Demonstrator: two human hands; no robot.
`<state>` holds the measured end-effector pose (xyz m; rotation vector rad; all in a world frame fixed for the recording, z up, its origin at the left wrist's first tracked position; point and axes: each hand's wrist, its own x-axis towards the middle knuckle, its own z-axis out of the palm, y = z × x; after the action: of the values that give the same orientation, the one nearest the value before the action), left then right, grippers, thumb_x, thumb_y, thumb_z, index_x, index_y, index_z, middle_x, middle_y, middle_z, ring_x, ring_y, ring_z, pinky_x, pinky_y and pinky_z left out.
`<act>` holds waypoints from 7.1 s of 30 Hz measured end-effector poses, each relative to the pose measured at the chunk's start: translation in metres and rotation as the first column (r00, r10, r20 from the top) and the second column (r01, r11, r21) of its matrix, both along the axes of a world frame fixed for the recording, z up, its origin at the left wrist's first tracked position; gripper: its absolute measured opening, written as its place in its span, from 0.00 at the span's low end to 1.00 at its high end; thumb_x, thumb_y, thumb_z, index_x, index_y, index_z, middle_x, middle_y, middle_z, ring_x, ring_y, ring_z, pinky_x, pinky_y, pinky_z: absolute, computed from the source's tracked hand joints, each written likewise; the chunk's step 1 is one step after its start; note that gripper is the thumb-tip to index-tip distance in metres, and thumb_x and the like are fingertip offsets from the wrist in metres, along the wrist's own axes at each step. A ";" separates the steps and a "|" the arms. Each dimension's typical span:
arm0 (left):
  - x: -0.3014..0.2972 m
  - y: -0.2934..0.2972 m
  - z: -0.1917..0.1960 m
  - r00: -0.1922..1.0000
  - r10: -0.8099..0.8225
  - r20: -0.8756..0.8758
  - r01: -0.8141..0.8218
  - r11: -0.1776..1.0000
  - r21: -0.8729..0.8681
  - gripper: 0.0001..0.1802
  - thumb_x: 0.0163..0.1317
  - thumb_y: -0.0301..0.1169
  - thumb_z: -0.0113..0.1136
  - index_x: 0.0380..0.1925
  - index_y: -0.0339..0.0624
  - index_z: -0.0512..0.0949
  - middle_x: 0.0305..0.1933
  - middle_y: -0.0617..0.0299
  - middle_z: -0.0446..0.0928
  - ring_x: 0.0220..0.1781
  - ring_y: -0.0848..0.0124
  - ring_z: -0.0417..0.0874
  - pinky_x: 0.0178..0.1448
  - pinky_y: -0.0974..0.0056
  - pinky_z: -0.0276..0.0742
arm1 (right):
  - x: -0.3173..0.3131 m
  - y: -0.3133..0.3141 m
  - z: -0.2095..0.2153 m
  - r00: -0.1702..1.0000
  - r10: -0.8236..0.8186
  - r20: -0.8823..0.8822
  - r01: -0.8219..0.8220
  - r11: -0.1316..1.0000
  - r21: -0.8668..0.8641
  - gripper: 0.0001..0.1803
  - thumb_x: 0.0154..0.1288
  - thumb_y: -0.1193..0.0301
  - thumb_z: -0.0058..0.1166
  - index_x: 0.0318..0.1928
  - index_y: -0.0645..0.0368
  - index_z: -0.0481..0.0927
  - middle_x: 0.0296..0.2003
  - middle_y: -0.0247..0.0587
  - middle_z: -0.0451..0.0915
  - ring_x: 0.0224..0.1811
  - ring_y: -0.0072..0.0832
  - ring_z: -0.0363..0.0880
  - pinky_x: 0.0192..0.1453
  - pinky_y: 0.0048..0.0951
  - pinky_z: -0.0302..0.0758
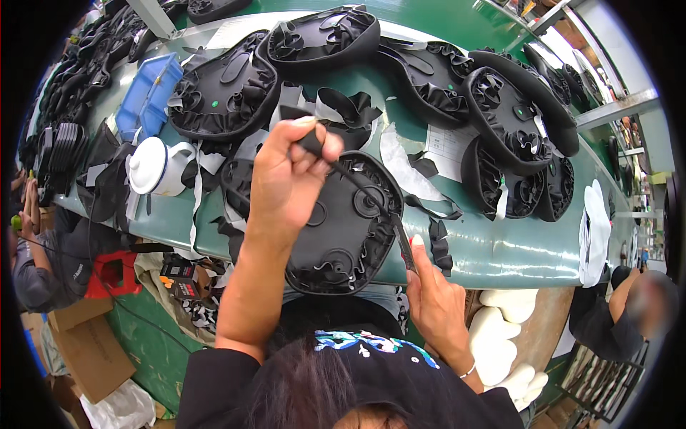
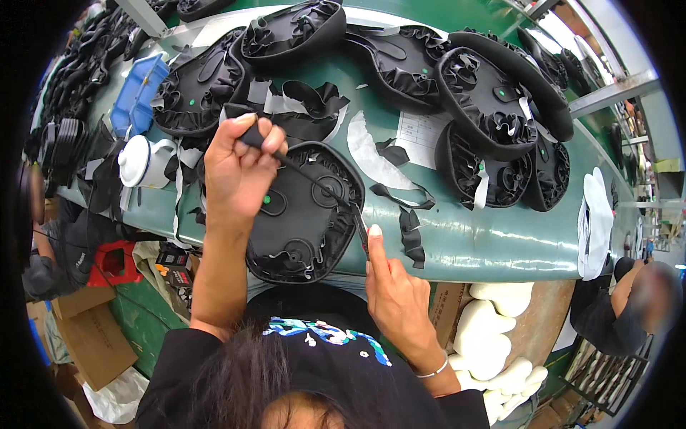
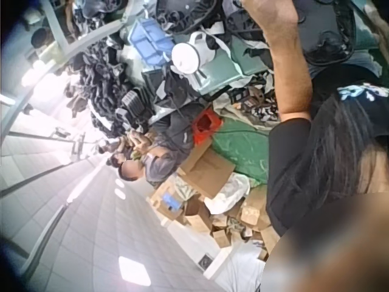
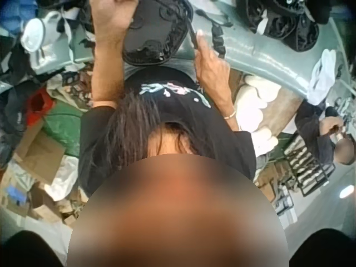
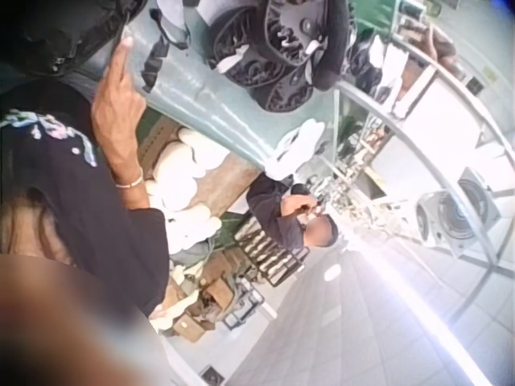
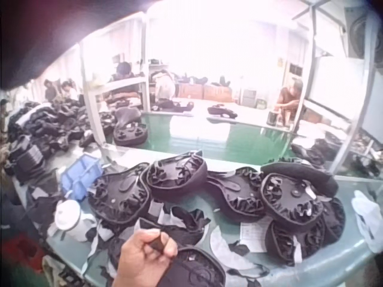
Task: The person is trimming excess material from bicycle seats using a utility knife and pliers on an assembly line.
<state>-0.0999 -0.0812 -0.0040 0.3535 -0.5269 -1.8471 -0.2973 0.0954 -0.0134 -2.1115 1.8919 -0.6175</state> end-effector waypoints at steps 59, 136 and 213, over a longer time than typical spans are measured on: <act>0.073 0.016 0.087 -0.320 0.888 -0.330 -0.512 -0.455 -0.729 0.07 0.63 0.26 0.47 0.30 0.34 0.71 0.25 0.58 0.73 0.25 0.70 0.75 0.32 0.69 0.73 | 0.037 0.063 0.030 0.670 -0.560 0.487 0.209 0.772 0.601 0.30 0.66 0.73 0.48 0.68 0.54 0.57 0.23 0.42 0.80 0.18 0.27 0.78 0.24 0.29 0.73; 0.058 -0.003 0.008 0.590 -0.062 0.805 0.047 0.998 0.042 0.27 0.57 0.41 0.57 0.52 0.34 0.69 0.41 0.61 0.74 0.39 0.75 0.77 0.44 0.70 0.75 | -0.046 -0.085 0.024 0.936 0.342 -0.079 -0.346 0.937 -0.045 0.31 0.53 0.77 0.60 0.60 0.52 0.71 0.29 0.39 0.77 0.25 0.33 0.77 0.30 0.32 0.74; 0.077 0.082 0.003 0.888 0.209 0.410 -0.034 0.919 -0.394 0.22 0.73 0.46 0.38 0.39 0.34 0.69 0.25 0.59 0.71 0.30 0.67 0.78 0.40 0.62 0.77 | -0.025 -0.135 0.063 0.661 0.601 -0.449 -0.638 0.765 0.084 0.24 0.61 0.70 0.54 0.57 0.34 0.75 0.18 0.33 0.68 0.19 0.32 0.69 0.27 0.34 0.66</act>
<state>-0.0230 0.0013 -0.0008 0.5390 -1.1336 -1.4933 -0.3225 -0.0400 0.0497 -2.9236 1.1382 -0.0333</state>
